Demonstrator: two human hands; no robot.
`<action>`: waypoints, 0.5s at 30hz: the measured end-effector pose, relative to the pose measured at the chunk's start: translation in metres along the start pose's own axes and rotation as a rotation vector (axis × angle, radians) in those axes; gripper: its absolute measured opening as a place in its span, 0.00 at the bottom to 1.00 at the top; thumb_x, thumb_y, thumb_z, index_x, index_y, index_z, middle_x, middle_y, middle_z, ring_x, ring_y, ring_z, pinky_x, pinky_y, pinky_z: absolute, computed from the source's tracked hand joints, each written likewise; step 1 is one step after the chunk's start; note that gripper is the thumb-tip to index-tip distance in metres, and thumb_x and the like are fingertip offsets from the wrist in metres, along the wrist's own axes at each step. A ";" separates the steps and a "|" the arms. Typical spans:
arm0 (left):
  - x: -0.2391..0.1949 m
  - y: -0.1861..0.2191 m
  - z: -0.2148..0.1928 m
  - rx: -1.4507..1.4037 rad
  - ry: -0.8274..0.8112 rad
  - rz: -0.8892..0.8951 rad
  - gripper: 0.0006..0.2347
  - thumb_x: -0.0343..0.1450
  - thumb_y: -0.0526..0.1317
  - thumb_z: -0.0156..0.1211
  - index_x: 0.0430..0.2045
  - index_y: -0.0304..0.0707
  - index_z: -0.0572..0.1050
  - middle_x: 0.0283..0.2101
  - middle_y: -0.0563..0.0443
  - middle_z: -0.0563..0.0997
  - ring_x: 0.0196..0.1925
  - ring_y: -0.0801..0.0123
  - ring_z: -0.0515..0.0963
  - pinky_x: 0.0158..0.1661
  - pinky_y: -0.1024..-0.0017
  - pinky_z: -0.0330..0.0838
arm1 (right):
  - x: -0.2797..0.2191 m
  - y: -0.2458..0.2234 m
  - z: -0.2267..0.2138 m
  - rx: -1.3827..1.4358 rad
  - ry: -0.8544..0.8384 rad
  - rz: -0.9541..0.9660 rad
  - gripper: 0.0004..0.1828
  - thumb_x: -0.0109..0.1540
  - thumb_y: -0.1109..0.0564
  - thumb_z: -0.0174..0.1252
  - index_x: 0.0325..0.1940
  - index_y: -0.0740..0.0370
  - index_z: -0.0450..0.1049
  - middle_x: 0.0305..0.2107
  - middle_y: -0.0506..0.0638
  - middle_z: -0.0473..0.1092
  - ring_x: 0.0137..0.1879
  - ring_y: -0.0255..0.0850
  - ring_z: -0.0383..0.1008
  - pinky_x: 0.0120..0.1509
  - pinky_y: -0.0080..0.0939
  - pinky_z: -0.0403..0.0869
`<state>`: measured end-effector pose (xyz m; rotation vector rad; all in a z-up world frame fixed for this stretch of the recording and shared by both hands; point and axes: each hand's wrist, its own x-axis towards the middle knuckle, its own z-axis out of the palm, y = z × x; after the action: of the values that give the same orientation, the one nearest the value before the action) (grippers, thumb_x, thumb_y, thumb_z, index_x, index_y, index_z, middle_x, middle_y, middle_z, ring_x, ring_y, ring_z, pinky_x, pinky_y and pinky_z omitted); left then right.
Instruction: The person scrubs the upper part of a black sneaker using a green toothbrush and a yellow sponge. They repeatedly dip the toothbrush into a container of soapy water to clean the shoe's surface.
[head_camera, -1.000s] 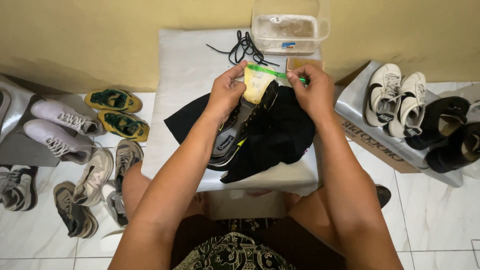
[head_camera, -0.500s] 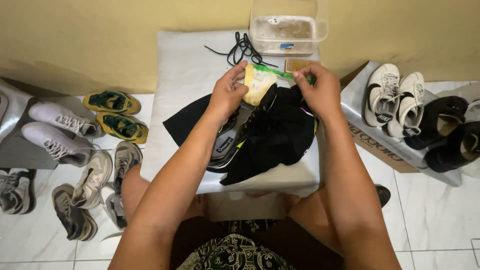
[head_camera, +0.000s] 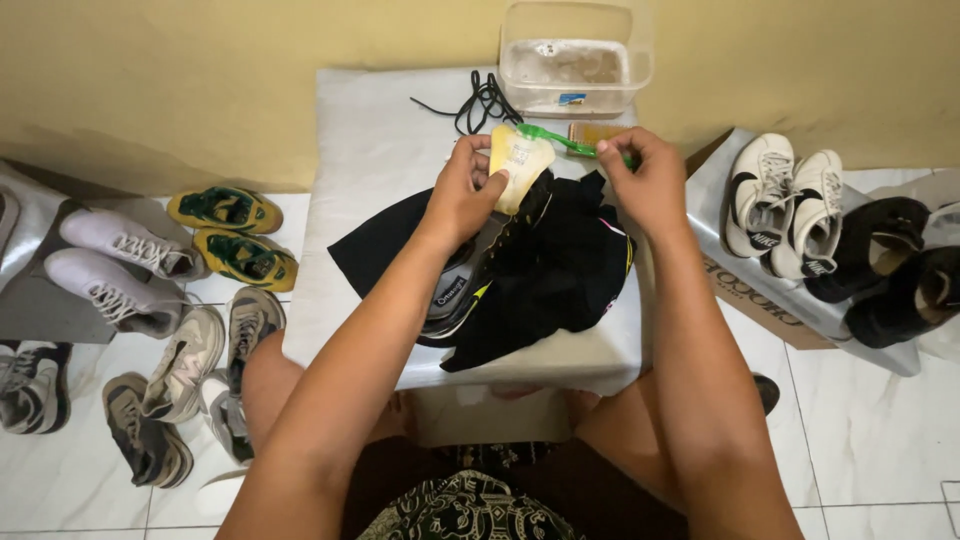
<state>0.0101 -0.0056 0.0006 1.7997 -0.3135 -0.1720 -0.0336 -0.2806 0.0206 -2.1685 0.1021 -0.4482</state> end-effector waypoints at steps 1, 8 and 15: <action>0.000 0.002 -0.001 -0.001 -0.001 0.005 0.20 0.72 0.39 0.60 0.58 0.38 0.65 0.40 0.47 0.83 0.34 0.70 0.82 0.34 0.72 0.78 | 0.001 0.005 0.006 -0.002 0.004 -0.003 0.08 0.69 0.49 0.66 0.42 0.54 0.81 0.27 0.52 0.73 0.33 0.43 0.72 0.39 0.44 0.69; -0.027 0.088 0.000 0.257 -0.150 -0.095 0.39 0.66 0.55 0.65 0.66 0.30 0.56 0.56 0.33 0.75 0.59 0.46 0.75 0.58 0.54 0.70 | -0.027 -0.002 0.025 -0.087 0.017 0.078 0.17 0.72 0.43 0.54 0.45 0.58 0.75 0.33 0.62 0.74 0.45 0.65 0.77 0.49 0.61 0.73; -0.073 0.158 -0.016 0.808 -0.380 -0.352 0.61 0.52 0.70 0.73 0.74 0.33 0.44 0.74 0.35 0.54 0.76 0.38 0.53 0.69 0.39 0.50 | -0.049 0.015 0.019 0.011 0.220 0.055 0.16 0.74 0.46 0.53 0.45 0.62 0.72 0.34 0.66 0.72 0.48 0.68 0.74 0.53 0.63 0.69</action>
<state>-0.0737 -0.0045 0.1536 2.6189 -0.3595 -0.7226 -0.0709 -0.2638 -0.0152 -2.0947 0.2794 -0.6525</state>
